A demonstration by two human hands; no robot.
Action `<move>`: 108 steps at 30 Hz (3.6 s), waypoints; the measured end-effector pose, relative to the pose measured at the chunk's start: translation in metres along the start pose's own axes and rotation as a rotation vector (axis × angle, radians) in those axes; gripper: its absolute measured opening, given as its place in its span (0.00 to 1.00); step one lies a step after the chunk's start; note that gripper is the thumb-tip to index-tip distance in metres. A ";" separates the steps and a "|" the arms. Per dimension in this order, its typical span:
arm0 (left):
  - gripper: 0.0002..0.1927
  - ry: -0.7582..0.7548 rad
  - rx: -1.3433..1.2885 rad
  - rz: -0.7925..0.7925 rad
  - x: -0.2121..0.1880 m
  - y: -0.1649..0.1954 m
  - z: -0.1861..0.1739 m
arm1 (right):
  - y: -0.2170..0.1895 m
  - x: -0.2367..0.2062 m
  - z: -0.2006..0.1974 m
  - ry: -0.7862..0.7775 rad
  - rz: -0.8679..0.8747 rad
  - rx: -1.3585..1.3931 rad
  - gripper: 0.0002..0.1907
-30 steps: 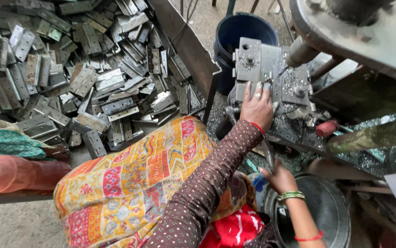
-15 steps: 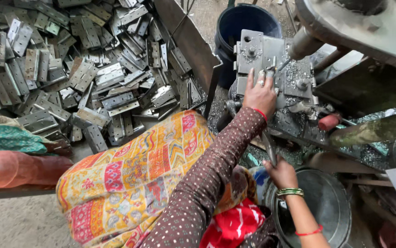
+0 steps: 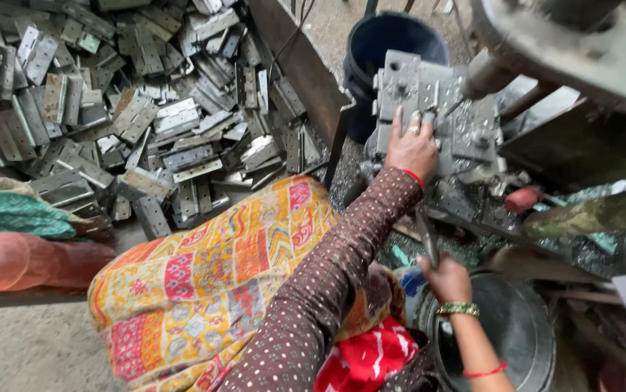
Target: The person sits on the floor and repeatedly places small metal brackets into a punch press, activates the press with a lever, and removes the processed pieces. The person handles the brackets one at a time and deposits them into a nearby bin.
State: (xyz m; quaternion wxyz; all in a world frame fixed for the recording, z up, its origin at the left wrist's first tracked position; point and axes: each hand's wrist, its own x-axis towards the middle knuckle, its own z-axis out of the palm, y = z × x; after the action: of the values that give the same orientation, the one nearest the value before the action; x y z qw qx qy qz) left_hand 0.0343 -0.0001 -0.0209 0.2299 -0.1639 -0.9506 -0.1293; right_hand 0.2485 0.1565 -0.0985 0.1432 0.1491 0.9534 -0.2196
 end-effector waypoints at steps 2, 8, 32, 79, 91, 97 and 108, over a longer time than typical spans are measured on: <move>0.16 -0.071 -0.041 0.036 -0.005 0.000 -0.006 | -0.001 0.006 -0.012 -0.018 -0.066 0.023 0.31; 0.16 -0.255 -0.092 -0.022 0.023 -0.002 -0.008 | -0.010 0.024 -0.065 -0.135 0.017 -0.215 0.32; 0.16 0.113 0.413 -0.513 -0.205 -0.325 -0.111 | 0.011 0.054 -0.075 -0.189 0.071 -0.082 0.30; 0.17 -0.156 -0.038 0.045 -0.022 0.006 -0.042 | 0.000 0.006 -0.005 0.037 -0.057 -0.022 0.31; 0.24 -0.009 -0.016 0.010 0.012 0.004 -0.011 | -0.007 0.001 -0.019 0.087 -0.097 -0.046 0.32; 0.17 -0.084 -0.044 0.048 -0.004 0.003 -0.026 | 0.001 0.012 -0.019 -0.061 -0.044 0.013 0.32; 0.18 -0.151 -0.047 -0.011 0.023 -0.006 -0.012 | -0.012 0.000 -0.026 0.006 -0.004 -0.072 0.32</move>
State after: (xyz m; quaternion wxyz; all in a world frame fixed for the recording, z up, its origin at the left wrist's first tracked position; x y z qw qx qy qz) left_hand 0.0171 -0.0037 -0.0001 0.1529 -0.1732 -0.9628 -0.1399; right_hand 0.2392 0.1579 -0.0719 0.1452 0.1426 0.9614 -0.1851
